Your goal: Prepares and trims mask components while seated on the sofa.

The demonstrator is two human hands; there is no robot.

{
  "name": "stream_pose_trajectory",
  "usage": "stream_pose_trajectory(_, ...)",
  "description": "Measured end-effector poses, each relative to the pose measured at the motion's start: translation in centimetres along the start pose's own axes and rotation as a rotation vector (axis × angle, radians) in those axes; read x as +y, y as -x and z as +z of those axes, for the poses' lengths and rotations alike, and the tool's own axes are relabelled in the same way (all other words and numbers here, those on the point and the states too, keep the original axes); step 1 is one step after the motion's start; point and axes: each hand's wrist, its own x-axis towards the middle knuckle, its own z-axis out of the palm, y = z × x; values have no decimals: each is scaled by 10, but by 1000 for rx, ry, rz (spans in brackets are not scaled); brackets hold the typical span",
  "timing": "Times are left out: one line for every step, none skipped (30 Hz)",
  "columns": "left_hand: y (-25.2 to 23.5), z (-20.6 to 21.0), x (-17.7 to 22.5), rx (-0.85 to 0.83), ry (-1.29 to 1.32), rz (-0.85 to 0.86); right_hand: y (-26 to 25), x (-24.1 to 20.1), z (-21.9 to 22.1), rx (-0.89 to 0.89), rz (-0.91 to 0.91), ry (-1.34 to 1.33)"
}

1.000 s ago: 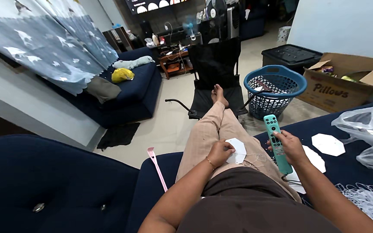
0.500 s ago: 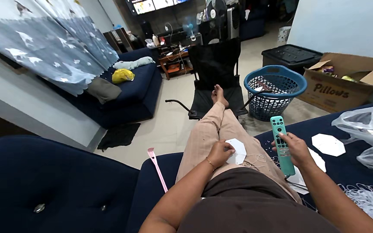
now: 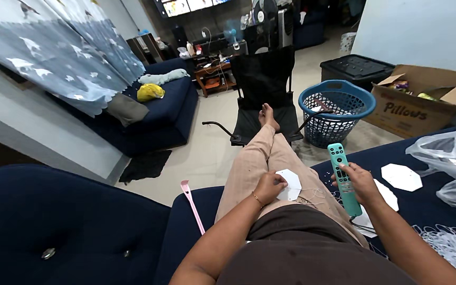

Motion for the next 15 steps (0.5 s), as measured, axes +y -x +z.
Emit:
stream_pose_trajectory(0,0,0,3,3,1,-1,1,1,-4,9,-4)
stream_pose_trajectory(0,0,0,5,7,-1,-1,2,1,-10,18,-4)
stream_pose_trajectory(0,0,0,5,8,-3,-1,2,2,-17,21,-1)
stream_pose_trajectory(0,0,0,6,6,-3,-2,3,2,-21,21,-2)
stream_pose_trajectory(0,0,0,5,3,-3,-2,4,3,-27,21,-6)
stream_pose_trajectory(0,0,0,1,1,-3,-1,4,3,-33,21,-12)
stream_pose_trajectory(0,0,0,-2,0,-4,-1,4,3,-35,22,-17)
stream_pose_trajectory(-1,0,0,-4,0,-2,-1,4,3,-38,26,-21)
stream_pose_trajectory(0,0,0,-4,0,-1,-1,4,3,-40,28,-22)
stream_pose_trajectory(0,0,0,-6,-1,-1,-1,4,3,-39,30,-20)
stream_pose_trajectory(0,-1,1,-8,-2,-4,-1,4,3,-38,30,-20)
stream_pose_trajectory(0,-1,1,-9,-3,-6,-1,4,3,-40,29,-21)
stream_pose_trajectory(0,-1,1,-8,-4,-7,-1,4,3,-42,32,-22)
stream_pose_trajectory(0,-1,2,-7,-5,-9,-1,4,4,-44,36,-23)
stream_pose_trajectory(0,-1,2,-7,-6,-9,-1,4,4,-45,39,-25)
